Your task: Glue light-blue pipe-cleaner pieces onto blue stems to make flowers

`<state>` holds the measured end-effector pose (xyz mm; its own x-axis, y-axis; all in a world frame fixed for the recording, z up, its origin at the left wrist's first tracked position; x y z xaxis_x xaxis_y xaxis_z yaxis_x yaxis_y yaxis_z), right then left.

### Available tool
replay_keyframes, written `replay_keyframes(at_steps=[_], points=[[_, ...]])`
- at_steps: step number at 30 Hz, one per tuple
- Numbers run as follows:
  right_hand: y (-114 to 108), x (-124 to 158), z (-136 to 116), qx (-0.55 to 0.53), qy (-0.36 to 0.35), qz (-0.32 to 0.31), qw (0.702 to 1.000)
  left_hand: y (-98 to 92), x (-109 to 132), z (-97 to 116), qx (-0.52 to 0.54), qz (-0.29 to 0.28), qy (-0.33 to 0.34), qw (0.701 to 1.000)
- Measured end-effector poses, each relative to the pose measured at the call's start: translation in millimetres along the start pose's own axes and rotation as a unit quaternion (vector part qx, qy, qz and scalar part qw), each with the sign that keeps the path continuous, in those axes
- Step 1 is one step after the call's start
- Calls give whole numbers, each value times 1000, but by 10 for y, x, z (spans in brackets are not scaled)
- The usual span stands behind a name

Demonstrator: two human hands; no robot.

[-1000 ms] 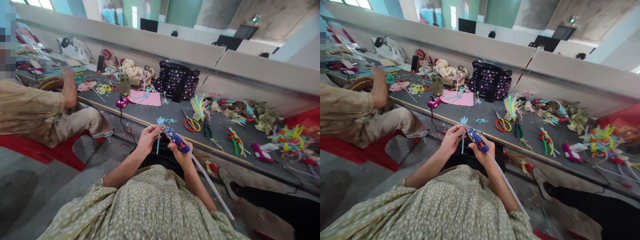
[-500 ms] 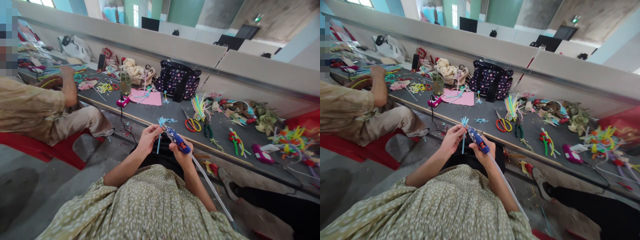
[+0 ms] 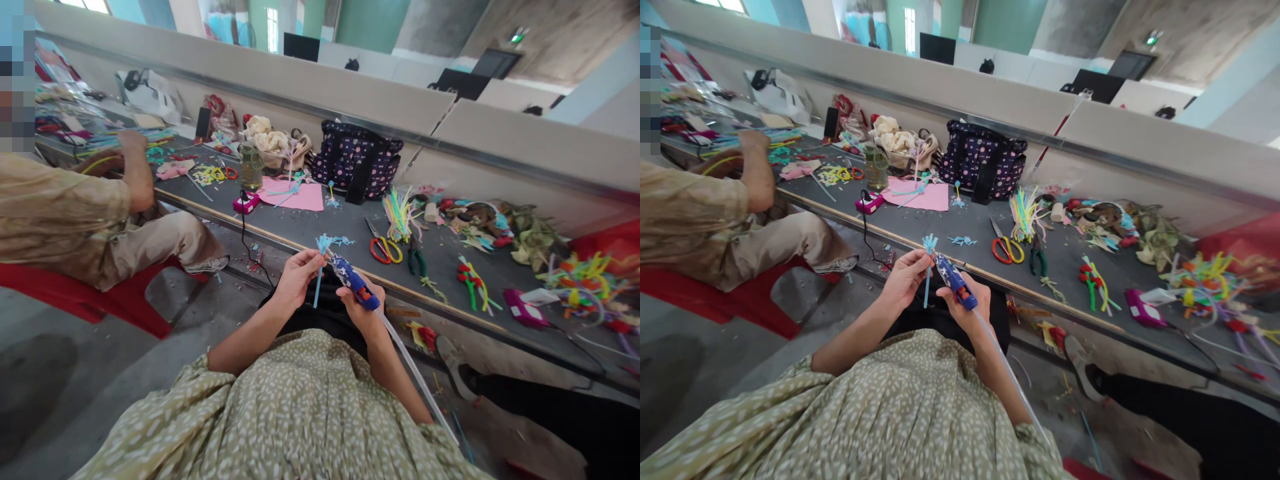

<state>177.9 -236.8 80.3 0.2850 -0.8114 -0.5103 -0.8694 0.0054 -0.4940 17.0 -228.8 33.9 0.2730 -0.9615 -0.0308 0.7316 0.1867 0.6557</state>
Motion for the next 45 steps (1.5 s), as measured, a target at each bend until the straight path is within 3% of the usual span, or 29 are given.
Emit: replay_keyframes(at_steps=[35,45], points=[[23,3,-41,14,-5,-8,1000,10,13,9,1,-1,-4,1000],[52,-3,-84,28,-9,-28,999,-29,4,105,-44,10,52,998]])
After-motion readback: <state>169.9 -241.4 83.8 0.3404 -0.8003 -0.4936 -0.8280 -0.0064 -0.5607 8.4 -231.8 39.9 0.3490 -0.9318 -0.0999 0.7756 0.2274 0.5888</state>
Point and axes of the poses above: each hand's wrist, its own x-axis away from the middle knuckle, its own y-axis out of the palm, z = x × y, the point moved 9 cm from there along -x, towards the middle knuckle, and after that the axes turned 4 degrees about y, right-handed, at the moved point
